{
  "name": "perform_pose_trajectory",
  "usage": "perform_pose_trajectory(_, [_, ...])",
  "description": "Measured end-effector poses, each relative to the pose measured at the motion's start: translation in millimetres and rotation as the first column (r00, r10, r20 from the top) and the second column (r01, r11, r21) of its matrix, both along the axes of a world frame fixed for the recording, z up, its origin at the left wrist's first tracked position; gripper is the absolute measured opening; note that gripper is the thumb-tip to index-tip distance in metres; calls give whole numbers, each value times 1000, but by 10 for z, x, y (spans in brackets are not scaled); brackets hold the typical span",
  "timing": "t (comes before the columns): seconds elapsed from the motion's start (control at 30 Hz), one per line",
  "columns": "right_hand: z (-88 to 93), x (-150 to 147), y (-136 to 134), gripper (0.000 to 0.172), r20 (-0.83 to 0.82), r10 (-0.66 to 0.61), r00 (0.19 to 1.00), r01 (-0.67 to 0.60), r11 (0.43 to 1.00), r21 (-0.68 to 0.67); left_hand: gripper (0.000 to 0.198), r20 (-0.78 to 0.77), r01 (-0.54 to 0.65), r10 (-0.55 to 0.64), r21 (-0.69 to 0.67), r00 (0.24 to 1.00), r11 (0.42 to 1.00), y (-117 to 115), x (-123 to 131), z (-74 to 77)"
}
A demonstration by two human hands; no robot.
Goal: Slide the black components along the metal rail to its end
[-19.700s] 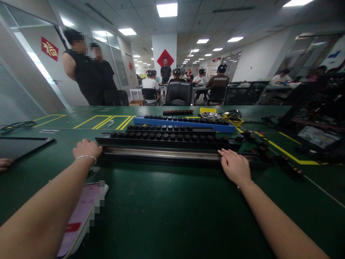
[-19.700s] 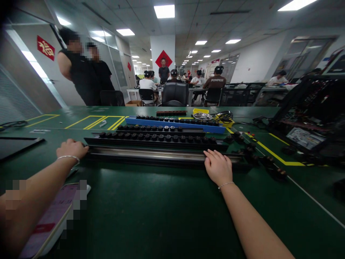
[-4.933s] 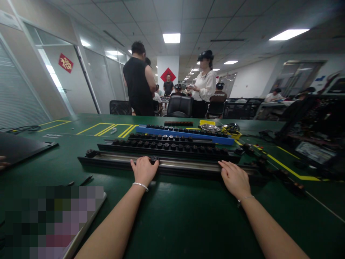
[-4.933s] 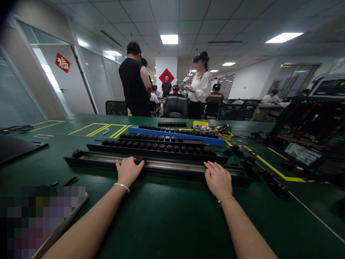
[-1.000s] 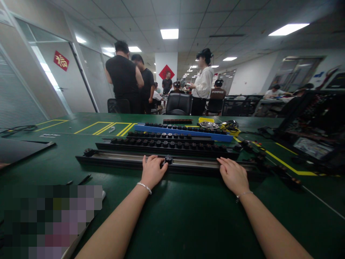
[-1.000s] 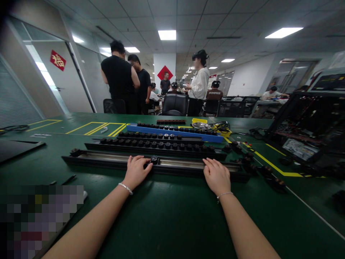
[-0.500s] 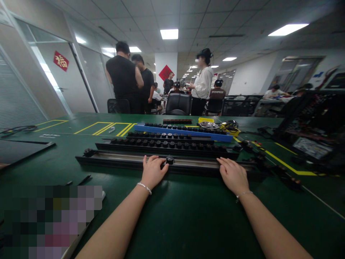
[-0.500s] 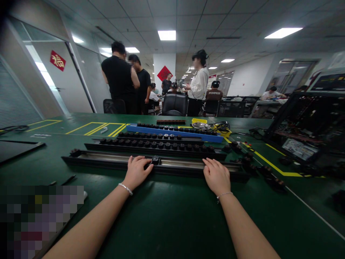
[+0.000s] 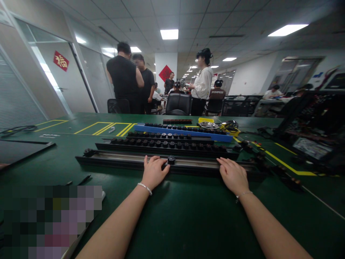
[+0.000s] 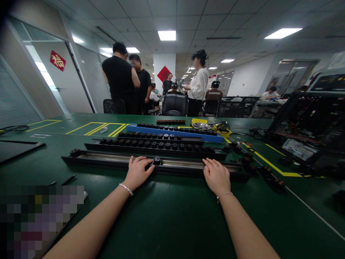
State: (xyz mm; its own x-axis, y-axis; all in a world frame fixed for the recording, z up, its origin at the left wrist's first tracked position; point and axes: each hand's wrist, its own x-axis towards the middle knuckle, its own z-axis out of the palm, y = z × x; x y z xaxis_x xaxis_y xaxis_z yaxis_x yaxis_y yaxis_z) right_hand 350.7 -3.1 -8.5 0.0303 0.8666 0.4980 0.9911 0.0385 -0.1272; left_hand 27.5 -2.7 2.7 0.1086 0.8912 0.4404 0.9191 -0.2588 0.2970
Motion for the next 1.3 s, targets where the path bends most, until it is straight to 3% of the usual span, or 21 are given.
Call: perform_pose_trajectory(1.3, [-16,2,15,44,7,3,1000,-3,1000,18,33,-55,89,-88,5,995,996,-27,38,-16])
